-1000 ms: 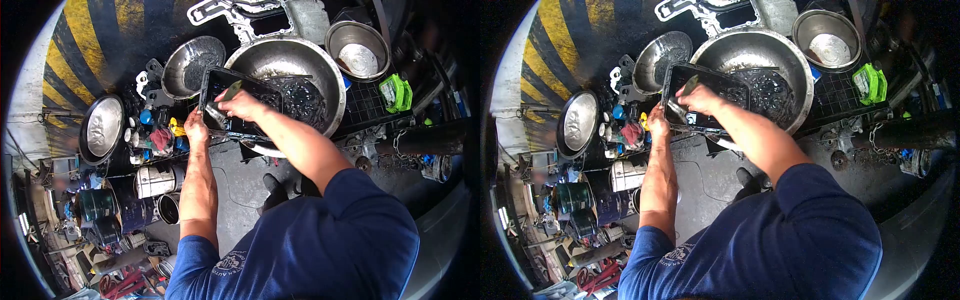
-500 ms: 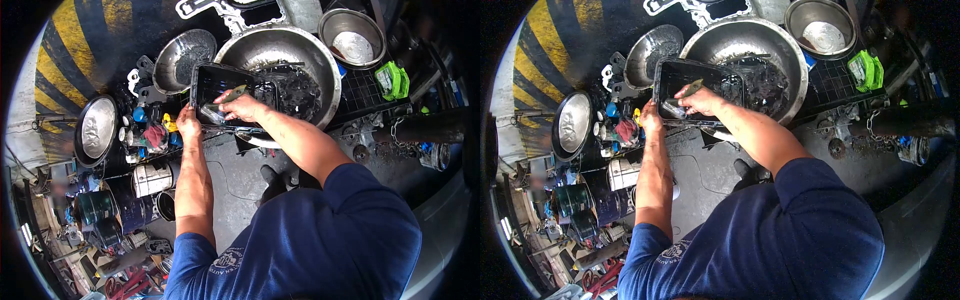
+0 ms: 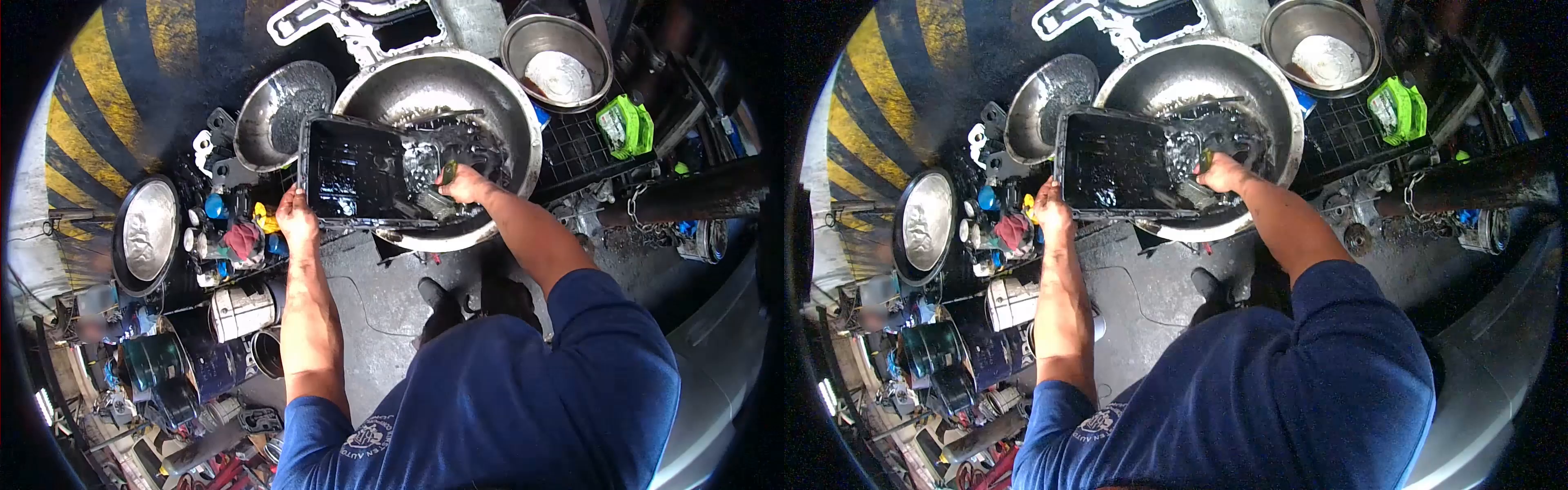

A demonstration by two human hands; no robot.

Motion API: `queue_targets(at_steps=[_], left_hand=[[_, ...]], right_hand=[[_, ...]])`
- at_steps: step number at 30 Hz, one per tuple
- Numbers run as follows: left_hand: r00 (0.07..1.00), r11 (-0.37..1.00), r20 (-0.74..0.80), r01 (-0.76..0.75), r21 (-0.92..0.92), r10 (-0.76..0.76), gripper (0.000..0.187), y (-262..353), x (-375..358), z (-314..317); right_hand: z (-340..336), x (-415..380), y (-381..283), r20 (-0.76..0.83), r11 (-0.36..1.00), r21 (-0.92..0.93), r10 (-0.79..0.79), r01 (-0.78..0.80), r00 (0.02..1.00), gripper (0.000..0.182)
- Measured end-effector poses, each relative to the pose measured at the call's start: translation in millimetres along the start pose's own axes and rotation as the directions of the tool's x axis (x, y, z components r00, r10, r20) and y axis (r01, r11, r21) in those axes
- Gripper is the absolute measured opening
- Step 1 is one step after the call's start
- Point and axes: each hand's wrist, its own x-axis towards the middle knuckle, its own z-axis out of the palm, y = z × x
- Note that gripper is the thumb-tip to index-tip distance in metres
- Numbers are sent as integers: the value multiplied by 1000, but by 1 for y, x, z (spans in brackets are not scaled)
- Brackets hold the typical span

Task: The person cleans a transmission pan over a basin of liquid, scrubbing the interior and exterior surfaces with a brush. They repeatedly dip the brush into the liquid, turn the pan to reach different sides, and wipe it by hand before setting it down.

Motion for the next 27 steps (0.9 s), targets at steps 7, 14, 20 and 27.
queue_targets(at_steps=[7,14,20,27], left_hand=[[1000,1000,19,-6,-15,7,18,11,-5,5],[1000,999,-22,18,41,-17,18,-2,5,3],[997,997,70,-47,63,42,21,0,13,5],[992,980,116,-67,186,46,22,12,16,6]], right_hand=[[5,62,-37,-196,933,-350,-161,84,967,20],[35,96,-60,-350,816,-320,-574,481,740,32],[11,118,-175,-222,494,-393,-870,776,441,31],[2,89,-117,-257,812,-256,-580,525,773,22]])
